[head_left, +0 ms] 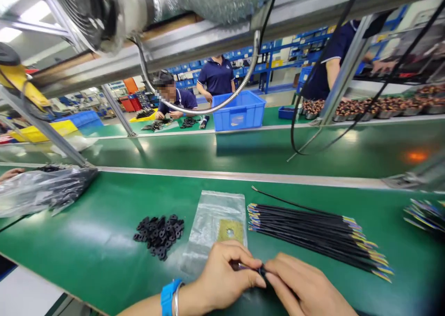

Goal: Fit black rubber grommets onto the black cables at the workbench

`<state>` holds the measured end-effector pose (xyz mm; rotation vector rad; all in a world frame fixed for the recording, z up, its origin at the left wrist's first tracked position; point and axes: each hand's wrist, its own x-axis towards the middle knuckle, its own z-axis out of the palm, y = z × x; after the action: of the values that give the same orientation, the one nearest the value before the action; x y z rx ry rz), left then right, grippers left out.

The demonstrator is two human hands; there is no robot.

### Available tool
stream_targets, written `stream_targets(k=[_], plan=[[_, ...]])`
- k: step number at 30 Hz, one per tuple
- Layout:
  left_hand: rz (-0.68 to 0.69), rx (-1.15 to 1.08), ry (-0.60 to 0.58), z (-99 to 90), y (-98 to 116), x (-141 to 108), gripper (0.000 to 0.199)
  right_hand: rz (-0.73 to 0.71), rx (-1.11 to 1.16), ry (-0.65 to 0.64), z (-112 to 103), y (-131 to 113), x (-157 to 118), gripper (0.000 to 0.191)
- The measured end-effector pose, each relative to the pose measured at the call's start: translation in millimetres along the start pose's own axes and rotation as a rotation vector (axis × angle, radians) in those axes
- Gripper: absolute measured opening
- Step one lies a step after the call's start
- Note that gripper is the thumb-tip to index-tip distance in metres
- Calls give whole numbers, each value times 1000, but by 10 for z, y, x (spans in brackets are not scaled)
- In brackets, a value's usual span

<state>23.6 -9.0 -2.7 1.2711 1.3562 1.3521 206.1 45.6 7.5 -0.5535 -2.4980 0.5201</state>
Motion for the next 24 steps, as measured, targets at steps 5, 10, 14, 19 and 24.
stream_targets(k=[5, 10, 14, 19, 24], plan=[[94, 63, -100, 6, 90, 25, 17, 64, 67, -12, -11, -44, -21, 22], [58, 179, -192, -62, 95, 55, 22, 146, 148, -64, -51, -12, 6, 24], [-69, 111, -258, -211, 55, 110, 48, 189, 105, -120, -66, 51, 2, 23], [-11, 327, -233, -561, 104, 249, 30, 237, -51, -265, -60, 163, -18, 20], [-42, 852, -187, -1257, 246, 384, 33, 261, -133, -439, -52, 206, 3, 19]])
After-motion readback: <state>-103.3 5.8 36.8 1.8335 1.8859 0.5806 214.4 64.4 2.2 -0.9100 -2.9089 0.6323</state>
